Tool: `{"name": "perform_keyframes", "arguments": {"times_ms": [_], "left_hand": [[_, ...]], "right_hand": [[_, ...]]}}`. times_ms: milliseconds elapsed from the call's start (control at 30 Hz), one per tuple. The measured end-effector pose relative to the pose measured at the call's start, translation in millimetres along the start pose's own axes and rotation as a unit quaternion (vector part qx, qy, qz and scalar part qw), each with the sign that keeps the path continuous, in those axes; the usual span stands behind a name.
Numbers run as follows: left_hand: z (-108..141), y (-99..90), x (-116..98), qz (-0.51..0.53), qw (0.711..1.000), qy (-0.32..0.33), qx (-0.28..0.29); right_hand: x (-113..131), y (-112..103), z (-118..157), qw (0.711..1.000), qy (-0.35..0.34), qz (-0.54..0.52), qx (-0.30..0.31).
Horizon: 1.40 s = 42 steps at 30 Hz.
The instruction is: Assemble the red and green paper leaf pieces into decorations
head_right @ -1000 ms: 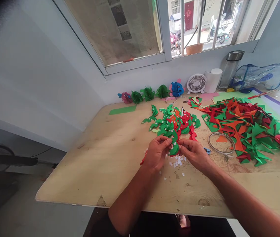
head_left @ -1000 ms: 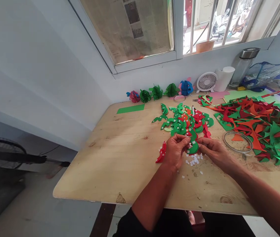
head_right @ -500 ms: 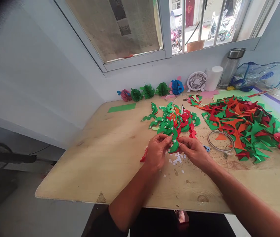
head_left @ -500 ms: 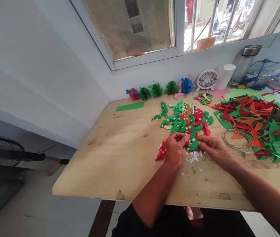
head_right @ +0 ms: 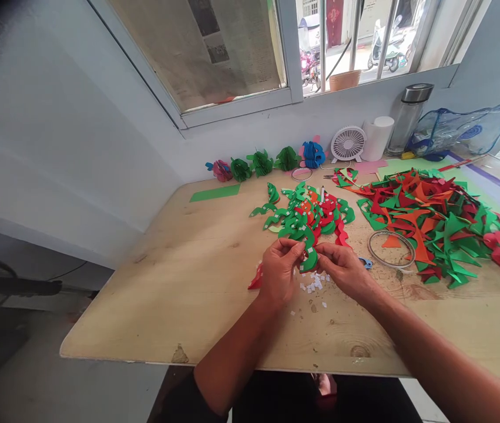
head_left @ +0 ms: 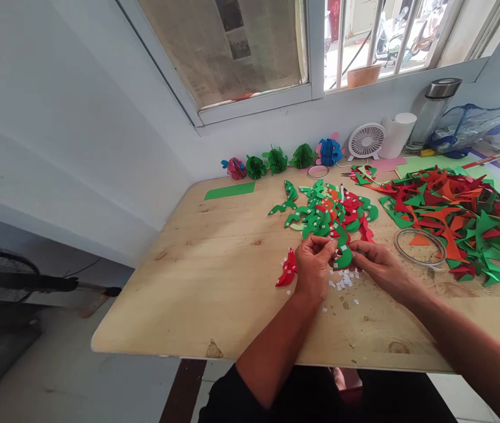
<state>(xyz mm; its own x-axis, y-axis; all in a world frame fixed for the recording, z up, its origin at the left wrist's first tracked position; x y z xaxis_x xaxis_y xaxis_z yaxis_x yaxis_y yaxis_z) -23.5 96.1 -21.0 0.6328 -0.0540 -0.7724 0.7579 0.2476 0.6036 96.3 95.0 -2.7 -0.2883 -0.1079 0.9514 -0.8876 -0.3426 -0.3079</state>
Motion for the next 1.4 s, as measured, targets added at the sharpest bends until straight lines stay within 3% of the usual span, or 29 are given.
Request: {"name": "perform_keyframes", "arguments": {"times_ms": [433, 1400], "left_hand": [[3.6, 3.1, -10.3, -0.069, 0.997, 0.035, 0.007], [6.7, 6.2, -10.8, -0.035, 0.999, 0.038, 0.017]], "right_hand": [[-3.4, -0.7, 0.8, 1.0, -0.016, -0.011, 0.006], [-4.8, -0.3, 0.8, 1.0, -0.007, -0.019, 0.004]]}}
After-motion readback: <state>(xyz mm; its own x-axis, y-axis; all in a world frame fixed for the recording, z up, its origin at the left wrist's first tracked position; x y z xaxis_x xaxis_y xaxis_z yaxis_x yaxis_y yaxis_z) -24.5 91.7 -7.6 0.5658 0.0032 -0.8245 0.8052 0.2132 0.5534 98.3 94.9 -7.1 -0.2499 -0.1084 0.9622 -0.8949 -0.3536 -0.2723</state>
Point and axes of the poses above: each hand's wrist, its own z-axis away from the middle knuckle, its own y-axis out of the palm, x = y × z, the point moved 6 cm from there along -z, towards the middle knuckle, and after that the axes turned 8 degrees about z, right-handed, at the moved point
